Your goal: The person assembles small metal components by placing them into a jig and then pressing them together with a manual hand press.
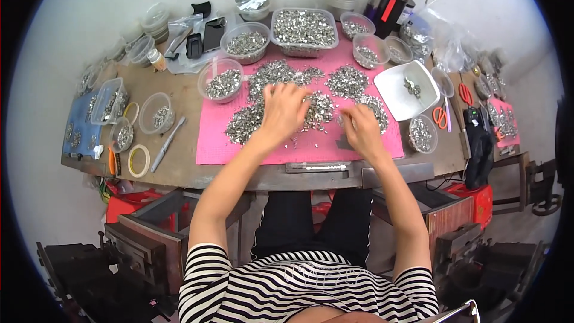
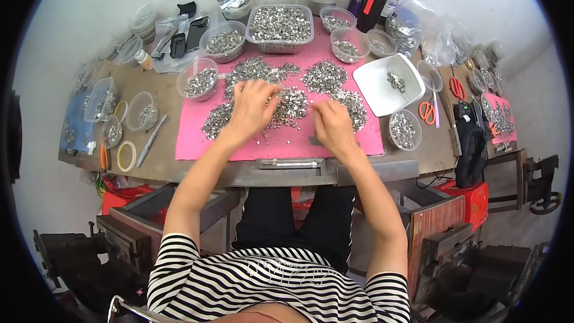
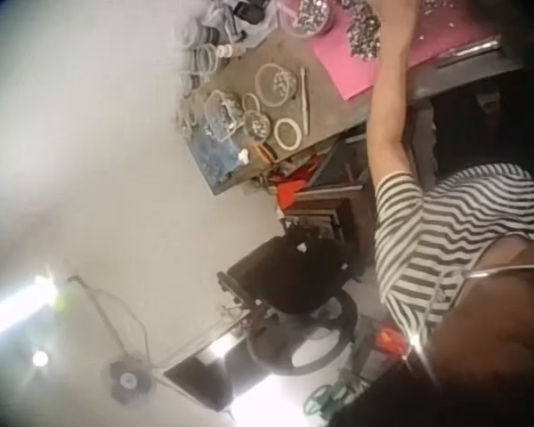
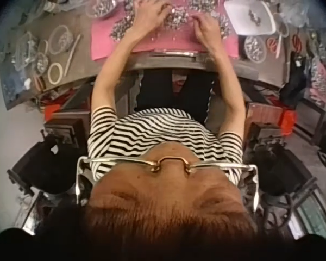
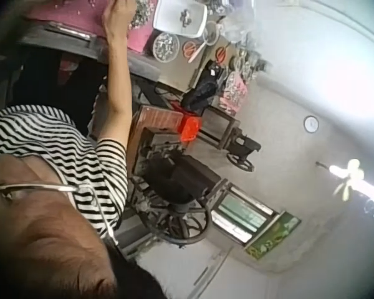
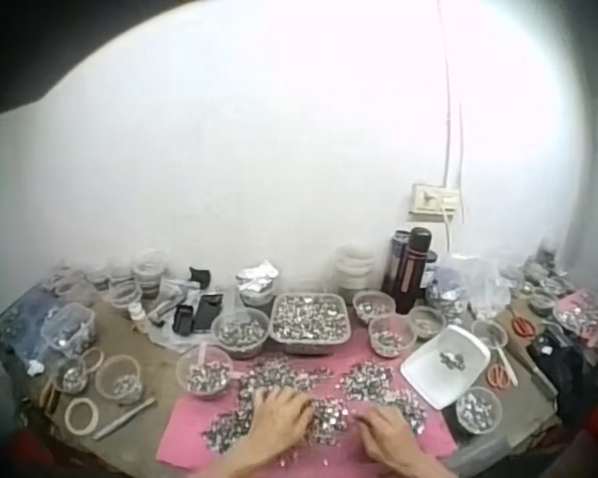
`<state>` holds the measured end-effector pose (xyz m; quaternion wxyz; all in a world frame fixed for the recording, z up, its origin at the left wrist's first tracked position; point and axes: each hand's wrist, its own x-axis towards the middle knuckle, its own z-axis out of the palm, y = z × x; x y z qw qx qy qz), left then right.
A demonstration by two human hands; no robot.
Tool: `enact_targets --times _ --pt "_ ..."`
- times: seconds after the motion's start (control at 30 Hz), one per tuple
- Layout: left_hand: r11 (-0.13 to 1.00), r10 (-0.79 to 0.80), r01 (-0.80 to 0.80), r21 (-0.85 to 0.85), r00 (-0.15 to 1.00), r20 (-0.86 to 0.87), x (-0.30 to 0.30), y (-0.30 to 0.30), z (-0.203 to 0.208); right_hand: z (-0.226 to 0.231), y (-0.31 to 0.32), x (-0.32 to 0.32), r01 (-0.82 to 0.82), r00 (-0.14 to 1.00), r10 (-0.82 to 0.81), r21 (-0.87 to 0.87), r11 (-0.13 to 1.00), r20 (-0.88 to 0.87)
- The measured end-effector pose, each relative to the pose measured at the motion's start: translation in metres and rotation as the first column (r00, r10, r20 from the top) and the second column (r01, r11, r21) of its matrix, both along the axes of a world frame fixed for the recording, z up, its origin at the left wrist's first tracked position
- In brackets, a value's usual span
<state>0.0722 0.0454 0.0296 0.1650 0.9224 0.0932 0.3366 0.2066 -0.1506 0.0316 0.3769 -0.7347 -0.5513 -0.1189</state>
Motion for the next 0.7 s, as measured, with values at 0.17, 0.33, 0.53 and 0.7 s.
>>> enact_targets --times 0.17,0.33,0.53,0.7 --pt "0.986 0.146 -0.143 0.085 0.989 -0.033 0.065 0.051 -0.029 -0.031 0.09 0.046 0.094 0.993 -0.09 -0.047 0.994 0.077" --pt "0.983 0.162 -0.155 0.098 0.984 -0.07 0.078 0.047 -0.032 -0.044 0.113 0.05 0.208 0.968 -0.186 -0.125 0.97 0.167" --pt "0.986 0.136 -0.132 0.105 0.99 -0.028 0.075 0.049 -0.04 -0.001 0.067 0.019 0.049 0.994 -0.059 -0.111 0.993 -0.09" --pt "0.991 0.111 -0.104 0.079 0.99 -0.091 0.076 0.046 -0.032 0.021 -0.01 -0.025 -0.153 0.901 -0.004 -0.326 0.933 -0.434"
